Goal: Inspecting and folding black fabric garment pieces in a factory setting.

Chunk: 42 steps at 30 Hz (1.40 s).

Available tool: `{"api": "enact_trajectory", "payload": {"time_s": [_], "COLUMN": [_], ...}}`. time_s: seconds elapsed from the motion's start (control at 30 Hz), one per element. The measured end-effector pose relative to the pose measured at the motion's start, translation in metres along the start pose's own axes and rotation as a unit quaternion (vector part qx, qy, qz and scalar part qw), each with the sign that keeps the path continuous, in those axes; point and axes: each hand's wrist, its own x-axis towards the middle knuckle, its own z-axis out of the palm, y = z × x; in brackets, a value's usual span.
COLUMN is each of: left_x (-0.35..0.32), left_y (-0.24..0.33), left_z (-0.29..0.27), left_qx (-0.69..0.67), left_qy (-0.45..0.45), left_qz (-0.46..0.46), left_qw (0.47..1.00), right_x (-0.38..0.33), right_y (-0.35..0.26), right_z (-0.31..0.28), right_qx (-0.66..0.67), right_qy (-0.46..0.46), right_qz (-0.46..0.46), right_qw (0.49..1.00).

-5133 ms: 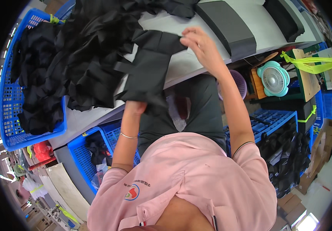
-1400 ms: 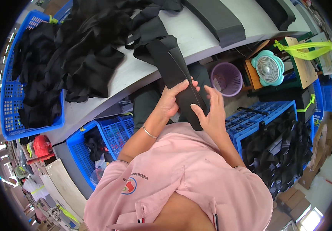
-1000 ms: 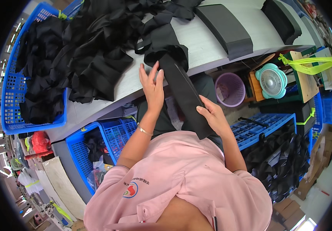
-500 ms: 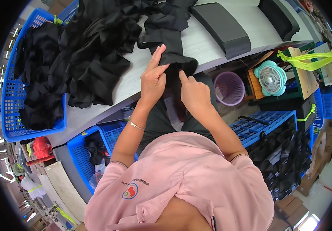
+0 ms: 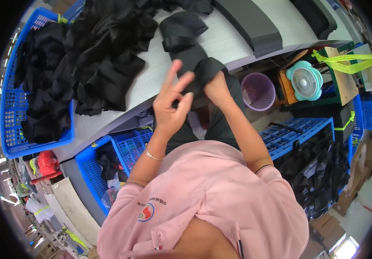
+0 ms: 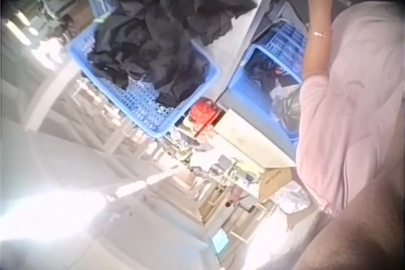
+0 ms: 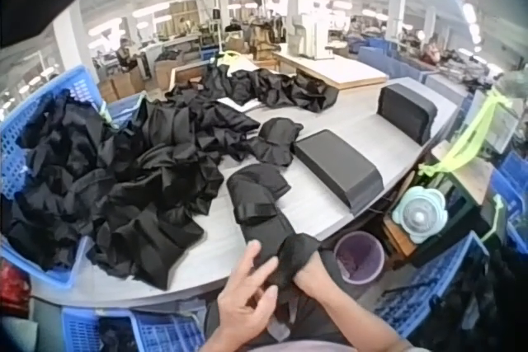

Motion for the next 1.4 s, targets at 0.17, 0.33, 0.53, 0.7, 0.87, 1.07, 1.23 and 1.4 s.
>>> {"api": "enact_trajectory", "payload": {"time_s": [0.17, 0.33, 0.53, 0.7, 0.87, 1.07, 1.23, 1.4], "left_x": [-0.017, -0.015, -0.006, -0.006, -0.008, -0.005, -0.002, -0.005], "left_y": [-0.009, -0.018, -0.006, 0.002, 0.007, 0.014, 0.02, 0.024], "left_z": [0.0, 0.027, 0.032, 0.034, 0.037, 0.031, 0.023, 0.025], "left_qx": [0.136, 0.192, 0.06, 0.049, 0.031, 0.034, 0.019, 0.026], "left_qy": [0.049, 0.109, 0.142, 0.141, 0.142, 0.154, 0.169, 0.15], "left_qz": [0.007, 0.004, -0.01, -0.002, -0.003, -0.009, 0.005, -0.003], "left_qw": [0.99, 0.975, 0.988, 0.989, 0.989, 0.987, 0.985, 0.988], "right_x": [-0.012, -0.024, -0.033, -0.036, -0.036, -0.038, -0.041, -0.041], "right_y": [-0.02, -0.038, -0.04, -0.036, -0.031, -0.024, -0.024, -0.029], "right_z": [0.001, 0.003, -0.006, -0.003, 0.003, 0.007, 0.008, 0.006], "right_qx": [0.216, 0.307, 0.355, 0.413, 0.527, 0.513, 0.515, 0.526], "right_qy": [0.128, 0.123, 0.089, 0.087, 0.004, 0.0, 0.008, 0.004], "right_qz": [0.162, 0.188, 0.17, 0.165, 0.143, 0.159, 0.172, 0.182], "right_qw": [0.954, 0.925, 0.915, 0.892, 0.838, 0.843, 0.84, 0.831]}}
